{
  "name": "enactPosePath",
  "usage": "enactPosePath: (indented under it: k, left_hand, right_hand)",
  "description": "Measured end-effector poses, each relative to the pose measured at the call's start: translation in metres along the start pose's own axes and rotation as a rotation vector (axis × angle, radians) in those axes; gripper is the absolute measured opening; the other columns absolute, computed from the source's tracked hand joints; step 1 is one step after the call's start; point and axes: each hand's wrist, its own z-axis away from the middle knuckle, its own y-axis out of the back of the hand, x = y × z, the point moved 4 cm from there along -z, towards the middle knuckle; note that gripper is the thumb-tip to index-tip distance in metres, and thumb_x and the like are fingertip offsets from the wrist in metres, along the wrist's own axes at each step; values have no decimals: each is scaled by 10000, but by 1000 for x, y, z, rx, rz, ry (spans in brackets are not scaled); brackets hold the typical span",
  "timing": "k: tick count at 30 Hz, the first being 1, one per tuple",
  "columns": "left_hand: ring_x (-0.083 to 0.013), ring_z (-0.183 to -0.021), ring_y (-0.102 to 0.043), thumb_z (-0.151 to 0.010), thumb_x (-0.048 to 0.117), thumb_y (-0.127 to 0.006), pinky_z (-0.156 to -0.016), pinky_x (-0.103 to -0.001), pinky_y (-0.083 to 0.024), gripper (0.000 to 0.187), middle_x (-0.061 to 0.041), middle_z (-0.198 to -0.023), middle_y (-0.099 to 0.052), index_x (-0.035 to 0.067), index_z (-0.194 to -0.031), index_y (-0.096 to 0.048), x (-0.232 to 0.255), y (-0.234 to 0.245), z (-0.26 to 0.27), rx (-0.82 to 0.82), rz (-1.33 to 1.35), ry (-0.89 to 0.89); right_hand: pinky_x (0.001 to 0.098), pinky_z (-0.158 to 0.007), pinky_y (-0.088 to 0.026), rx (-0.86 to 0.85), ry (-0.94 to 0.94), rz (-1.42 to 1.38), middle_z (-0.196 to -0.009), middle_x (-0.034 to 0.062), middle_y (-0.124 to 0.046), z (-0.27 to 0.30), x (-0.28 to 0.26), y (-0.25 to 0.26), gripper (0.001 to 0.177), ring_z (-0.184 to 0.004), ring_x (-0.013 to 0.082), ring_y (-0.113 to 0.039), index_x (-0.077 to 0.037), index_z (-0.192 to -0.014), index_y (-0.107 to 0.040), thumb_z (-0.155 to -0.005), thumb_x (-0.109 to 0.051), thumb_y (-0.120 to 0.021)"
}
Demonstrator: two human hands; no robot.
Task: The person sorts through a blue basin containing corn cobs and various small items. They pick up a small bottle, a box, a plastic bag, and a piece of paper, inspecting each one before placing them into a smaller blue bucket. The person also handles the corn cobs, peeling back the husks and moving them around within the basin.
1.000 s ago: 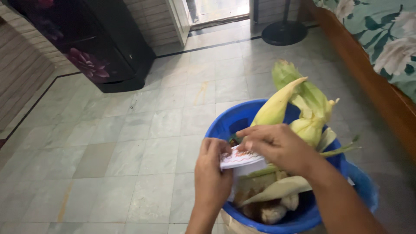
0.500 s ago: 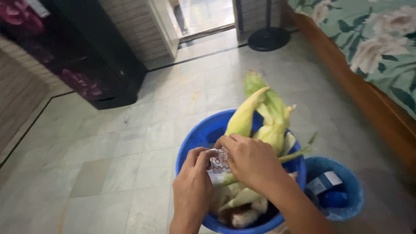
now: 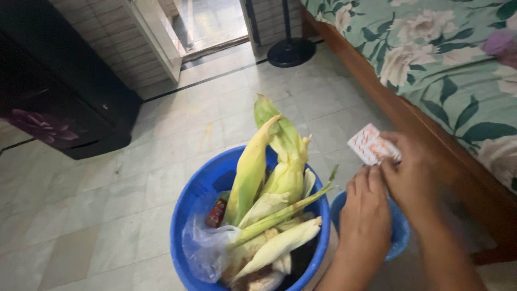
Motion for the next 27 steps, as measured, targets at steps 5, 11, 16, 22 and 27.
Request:
enactPosePath:
  k: [5,11,16,22,27]
  left_hand:
    - [-420,-1318,-474,-843,71,-711,-1090,-413,-429,771,-293,-1521,-430,-90,-1530,-401,-85,-115,29,-205,-342,159]
    - [-445,-1346,-435,-784,133,-772,-941,-497,-485,779,-299,-1474,-431,-129,-1432,-426,-118,-203,85,-541,-393,118]
    - [-418,-1307,-474,-839,67,-690,-987,-470,-473,601,-225,-1396,-516,-105,-1388,-518,-127,-226,105,-367,-70,158]
    - [-396,-1263,-515,-844,186,-627,-1032,-442,-447,547,-258,-1337,-544,-125,-1288,-559,-82,-190,65,-154,-540,-44]
    - [-414,-1380,-539,-1074,151,-491,-1140,-477,-452,509,-256,-1650,-524,-69,-1533,-472,17,-62,2,181,-383,8]
  right_hand:
    - [497,-901,-527,-222,-347,138,-1100,219,-720,68,138,-117,343,-1050,423,-668,-92,-1198,-704,-877,-211,-727]
    - [497,-1005,-521,-574,-423,205,-1273,251,-667,166,247,-207,392,-1198,429,-637,-78,-1274,-641,-903,-203,-651]
    - [457,-1070,-473,-482,-449,127,-1335,233,-629,194,259,-194,513,-1259,409,-591,-73,-1341,-609,-838,-158,-659]
    - [465,-988,-482,-321,-416,-11,-1284,205,-635,127,176,-135,447,-1192,417,-601,-76,-1276,-629,-843,-176,-672]
    - [329,-994,-481,-59,-268,-611,-1374,143,-575,52,12,-6,454,-1218,240,-599,-82,-1414,-506,-973,-193,-499]
